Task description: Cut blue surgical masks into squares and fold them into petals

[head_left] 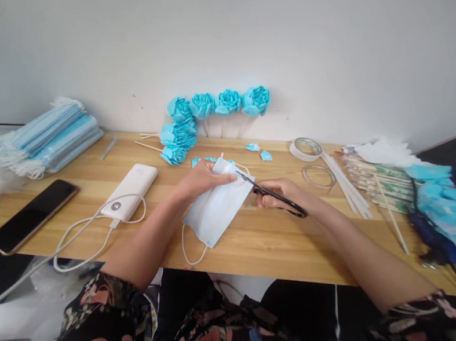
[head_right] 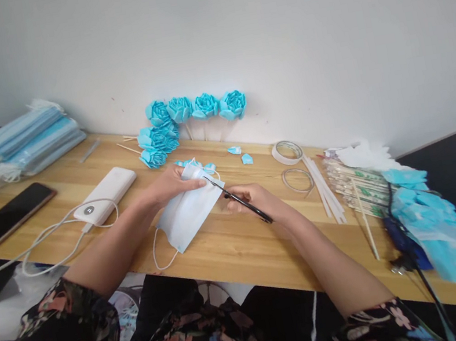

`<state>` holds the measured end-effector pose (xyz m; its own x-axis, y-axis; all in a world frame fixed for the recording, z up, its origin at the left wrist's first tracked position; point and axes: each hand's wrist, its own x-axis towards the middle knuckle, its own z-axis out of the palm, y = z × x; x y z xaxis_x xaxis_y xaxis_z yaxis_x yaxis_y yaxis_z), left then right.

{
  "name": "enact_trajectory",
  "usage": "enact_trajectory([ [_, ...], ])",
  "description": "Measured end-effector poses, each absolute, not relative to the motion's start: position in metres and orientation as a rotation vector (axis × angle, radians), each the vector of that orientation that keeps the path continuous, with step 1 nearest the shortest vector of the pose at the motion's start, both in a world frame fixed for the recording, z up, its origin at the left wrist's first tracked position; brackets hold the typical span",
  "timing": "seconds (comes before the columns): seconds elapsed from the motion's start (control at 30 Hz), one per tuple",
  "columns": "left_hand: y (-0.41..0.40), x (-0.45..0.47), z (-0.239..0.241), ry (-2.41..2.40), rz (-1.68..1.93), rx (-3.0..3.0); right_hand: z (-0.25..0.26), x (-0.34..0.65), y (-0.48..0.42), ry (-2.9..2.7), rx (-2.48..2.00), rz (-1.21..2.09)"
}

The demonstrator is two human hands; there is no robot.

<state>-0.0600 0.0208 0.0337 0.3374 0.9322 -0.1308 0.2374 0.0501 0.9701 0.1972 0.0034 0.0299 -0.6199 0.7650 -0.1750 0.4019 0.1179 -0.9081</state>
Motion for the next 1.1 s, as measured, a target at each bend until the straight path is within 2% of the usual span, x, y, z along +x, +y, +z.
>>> enact_trajectory([
  [0.6, 0.023, -0.057, 0.032, 1.138, 0.802, 1.365, 0.036, 0.178, 0.007, -2.113, -1.055, 1.498],
  [0.87, 0.024, -0.053, 0.027, 1.172, 0.779, 1.415, 0.03, 0.177, 0.001, -2.113, -1.209, 1.272],
  [1.1, 0.022, -0.052, 0.03, 1.21, 0.761, 1.421, 0.029, 0.176, 0.003, -2.01, -1.176, 1.386],
])
